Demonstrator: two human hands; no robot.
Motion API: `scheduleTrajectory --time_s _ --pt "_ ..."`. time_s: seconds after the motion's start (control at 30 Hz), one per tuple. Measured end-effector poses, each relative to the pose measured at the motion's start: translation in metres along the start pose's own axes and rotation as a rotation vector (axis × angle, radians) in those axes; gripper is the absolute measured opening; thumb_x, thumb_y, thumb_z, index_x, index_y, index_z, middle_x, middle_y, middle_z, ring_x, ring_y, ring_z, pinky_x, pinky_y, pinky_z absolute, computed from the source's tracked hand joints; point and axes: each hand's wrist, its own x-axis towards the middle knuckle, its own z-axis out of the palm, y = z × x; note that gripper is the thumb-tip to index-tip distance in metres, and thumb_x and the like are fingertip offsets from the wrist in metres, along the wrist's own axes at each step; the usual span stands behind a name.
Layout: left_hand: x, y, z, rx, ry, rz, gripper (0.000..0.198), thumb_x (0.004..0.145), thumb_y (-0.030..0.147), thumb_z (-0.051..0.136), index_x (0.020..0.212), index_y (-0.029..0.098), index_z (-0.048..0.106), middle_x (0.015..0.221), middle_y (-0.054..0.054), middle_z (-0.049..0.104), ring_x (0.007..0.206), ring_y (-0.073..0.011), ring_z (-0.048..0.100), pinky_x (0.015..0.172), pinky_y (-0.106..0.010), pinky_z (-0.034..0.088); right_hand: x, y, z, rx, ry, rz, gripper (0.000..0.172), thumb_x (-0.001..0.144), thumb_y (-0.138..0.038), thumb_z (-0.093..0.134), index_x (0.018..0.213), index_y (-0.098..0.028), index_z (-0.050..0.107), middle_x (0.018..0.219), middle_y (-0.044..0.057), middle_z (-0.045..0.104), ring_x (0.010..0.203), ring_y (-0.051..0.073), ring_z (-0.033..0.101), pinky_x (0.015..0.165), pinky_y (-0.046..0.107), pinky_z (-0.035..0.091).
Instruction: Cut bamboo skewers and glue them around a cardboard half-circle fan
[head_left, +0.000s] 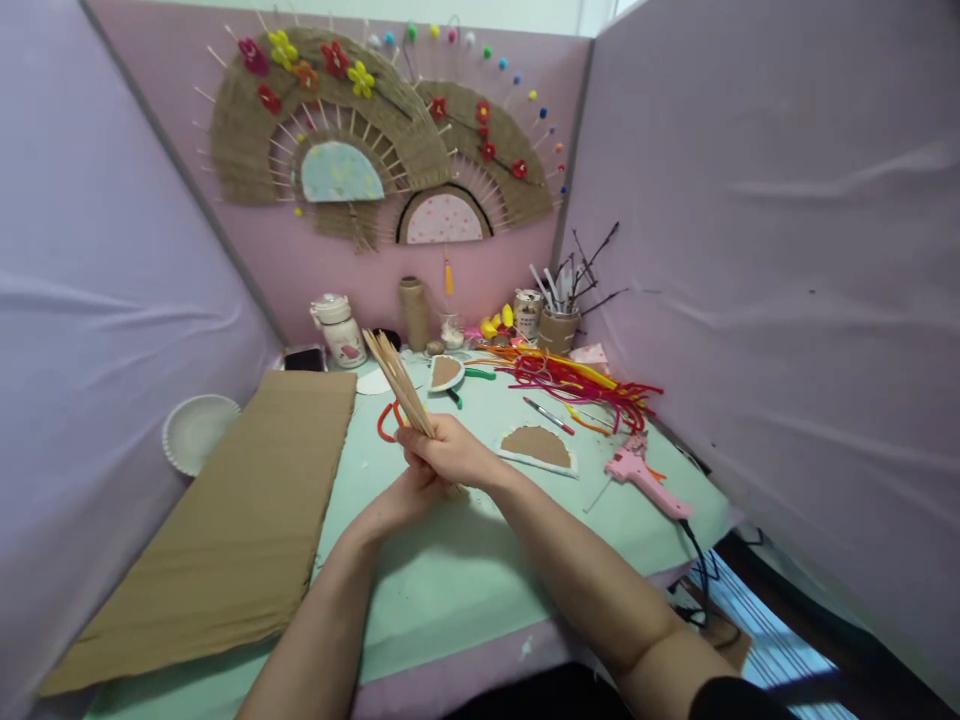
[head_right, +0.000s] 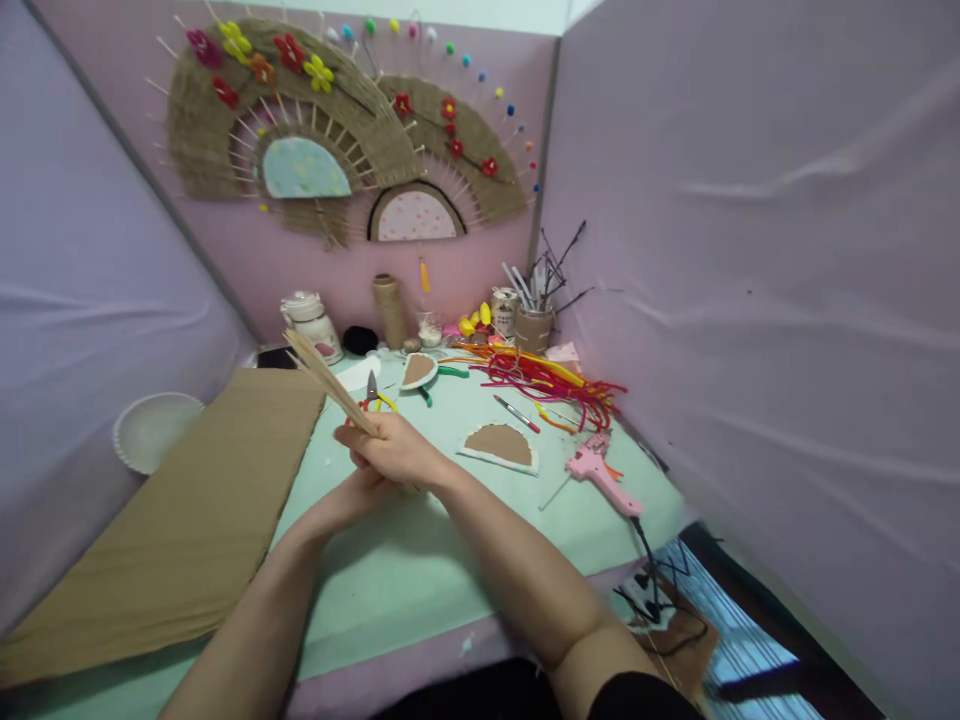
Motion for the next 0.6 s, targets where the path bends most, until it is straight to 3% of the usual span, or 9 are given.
scheduleTrajectory --time_s 0.2,0.37,0.5,0.6 --pt "0.003 0.000 0.009 -0.004 -0.162 -0.055 0.018 0.082 0.024 0.055 0.083 0.013 0.069 0.087 -0.008 0.072 0.085 -0.0240 0.064 0.076 -0.031 0.051 -0.010 0.012 -0.012 0.095 0.174 -0.030 0.050 0.083 -0.065 0.053 0.062 -0.021 0.042 0.055 -0.007 0.036 0.050 0.008 0.032 0.050 0.024 0.025" --pt "0.003 0.001 0.013 -0.022 -0.323 -0.151 0.025 0.084 0.031 0.054 0.084 0.012 0.071 0.089 -0.010 0.073 0.087 -0.0256 0.066 0.082 -0.035 0.050 -0.009 0.018 -0.017 0.165 0.221 0.044 0.053 0.083 -0.067 0.050 0.060 -0.021 0.038 0.051 -0.007 0.036 0.049 0.009 0.032 0.051 0.025 0.027" --pt "0.002 -0.001 0.016 -0.048 -0.262 -0.161 0.026 0.083 0.036 0.058 0.082 0.013 0.070 0.087 -0.011 0.074 0.085 -0.0260 0.066 0.081 -0.036 0.050 -0.012 0.020 -0.018 0.178 0.189 -0.011 0.039 0.081 -0.056 0.061 0.073 -0.020 0.049 0.063 -0.005 0.050 0.059 0.010 0.046 0.060 0.025 0.038" --pt "0.003 0.001 0.015 -0.088 -0.176 -0.163 0.025 0.085 0.038 0.058 0.082 0.015 0.068 0.088 -0.010 0.073 0.086 -0.0243 0.065 0.082 -0.036 0.050 -0.020 0.019 -0.029 0.145 0.225 -0.052 0.041 0.076 -0.048 0.068 0.103 -0.020 0.053 0.099 0.004 0.063 0.092 0.016 0.060 0.083 0.030 0.046"
